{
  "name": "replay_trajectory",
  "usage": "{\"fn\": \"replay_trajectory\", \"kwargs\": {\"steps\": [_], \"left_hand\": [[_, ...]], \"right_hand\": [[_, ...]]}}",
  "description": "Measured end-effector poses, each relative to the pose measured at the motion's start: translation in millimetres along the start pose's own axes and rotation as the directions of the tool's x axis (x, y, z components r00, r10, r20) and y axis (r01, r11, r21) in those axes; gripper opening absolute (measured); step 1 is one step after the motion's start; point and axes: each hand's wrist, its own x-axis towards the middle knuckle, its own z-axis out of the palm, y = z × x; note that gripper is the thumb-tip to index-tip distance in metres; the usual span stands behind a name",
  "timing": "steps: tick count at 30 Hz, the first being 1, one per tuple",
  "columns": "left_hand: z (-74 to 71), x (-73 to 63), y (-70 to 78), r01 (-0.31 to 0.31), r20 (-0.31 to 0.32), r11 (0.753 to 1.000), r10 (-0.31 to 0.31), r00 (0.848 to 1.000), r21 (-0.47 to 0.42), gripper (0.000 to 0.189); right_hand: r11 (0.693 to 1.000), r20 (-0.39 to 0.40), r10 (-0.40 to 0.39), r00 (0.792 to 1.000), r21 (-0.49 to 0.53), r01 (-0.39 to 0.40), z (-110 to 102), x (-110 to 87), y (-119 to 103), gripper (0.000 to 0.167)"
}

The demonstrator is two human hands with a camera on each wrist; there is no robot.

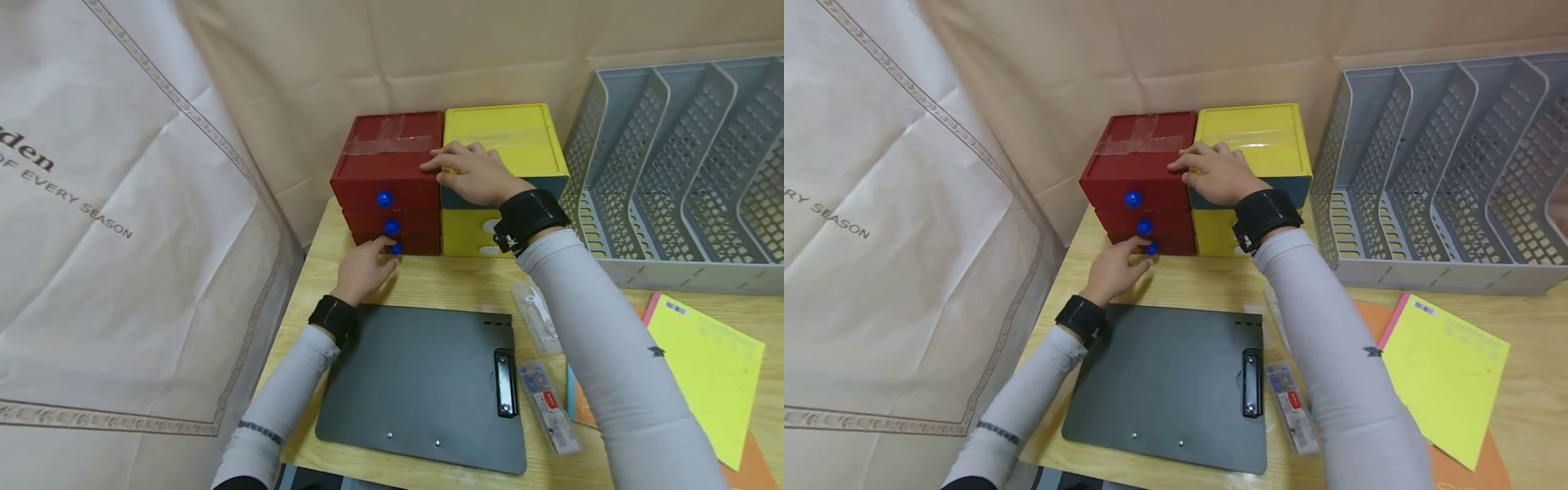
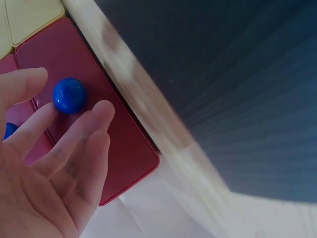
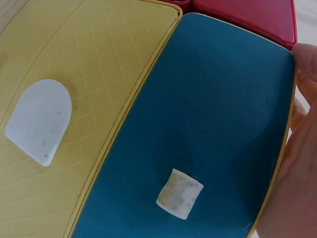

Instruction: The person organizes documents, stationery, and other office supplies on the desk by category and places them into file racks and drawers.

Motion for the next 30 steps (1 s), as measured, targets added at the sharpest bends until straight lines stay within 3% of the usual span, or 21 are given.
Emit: {"fn": "replay_trajectory", "kwargs": {"steps": [6,15,21,30], "left_hand": [[-2.3,6.9,1.1,-0.028,0.015,1.0,0.028,1.0,-0.01,0.038],[-0.4,10.4,3.4,-0.018,0.015,1.0,0.017,1.0,0.022,0.036],[0.2,4.9,-1.3,-0.045,0.009,0.998,0.045,0.999,0.032,0.038],[-5.0,-3.0,7.6,-0.036,0.023,0.999,0.035,0.999,0.032,0.032]], "right_hand": [[1.0,-0.008,0.006,1.0,-0.006,-0.006,-0.4,1.4,-2.0,0.042],[1.0,-0.013,0.001,1.0,-0.004,-0.001,2.5,0.1,-1.1,0.042],[1.0,-0.013,0.003,1.0,-0.012,-0.003,4.0,0.7,-3.4,0.042],[1.0,-0.023,0.006,1.0,-0.017,-0.006,2.5,-1.1,-4.2,0.042]]}}
